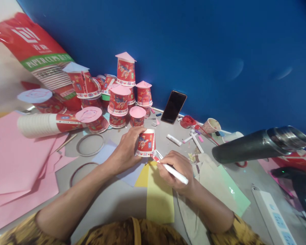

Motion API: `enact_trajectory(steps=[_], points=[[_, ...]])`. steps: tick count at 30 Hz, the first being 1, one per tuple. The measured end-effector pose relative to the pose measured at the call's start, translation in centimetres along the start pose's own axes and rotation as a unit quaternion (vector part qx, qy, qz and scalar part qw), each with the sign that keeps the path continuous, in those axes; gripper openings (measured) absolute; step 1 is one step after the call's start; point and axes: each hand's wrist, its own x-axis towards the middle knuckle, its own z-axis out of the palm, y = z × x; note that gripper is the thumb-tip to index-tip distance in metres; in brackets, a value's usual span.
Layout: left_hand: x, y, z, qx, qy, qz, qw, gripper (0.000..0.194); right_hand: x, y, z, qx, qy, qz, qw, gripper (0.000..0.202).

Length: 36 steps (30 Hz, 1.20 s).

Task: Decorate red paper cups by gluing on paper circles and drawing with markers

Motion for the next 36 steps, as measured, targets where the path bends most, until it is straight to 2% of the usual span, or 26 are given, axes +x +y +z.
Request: enact_trajectory(steps=[25, 31, 36], points=[[0.03, 0.07, 0.0, 0.001, 0.003, -0.004, 1.0, 0.075, 0.09, -0.08, -0.11, 0.007, -0.01, 0.002, 1.0, 0.011], [-0.02, -0.17, 0.11, 0.0, 0.008, -0.009, 1.0, 0.077, 0.24, -0.07, -0.42, 0.004, 0.012, 0.002, 1.0, 0.01], [-0.12, -0.29, 0.28, 0.004, 0.014, -0.001, 1.0, 0.076, 0.03, 0.06, -0.34, -0.004, -0.009, 0.009, 1.0, 0.009]])
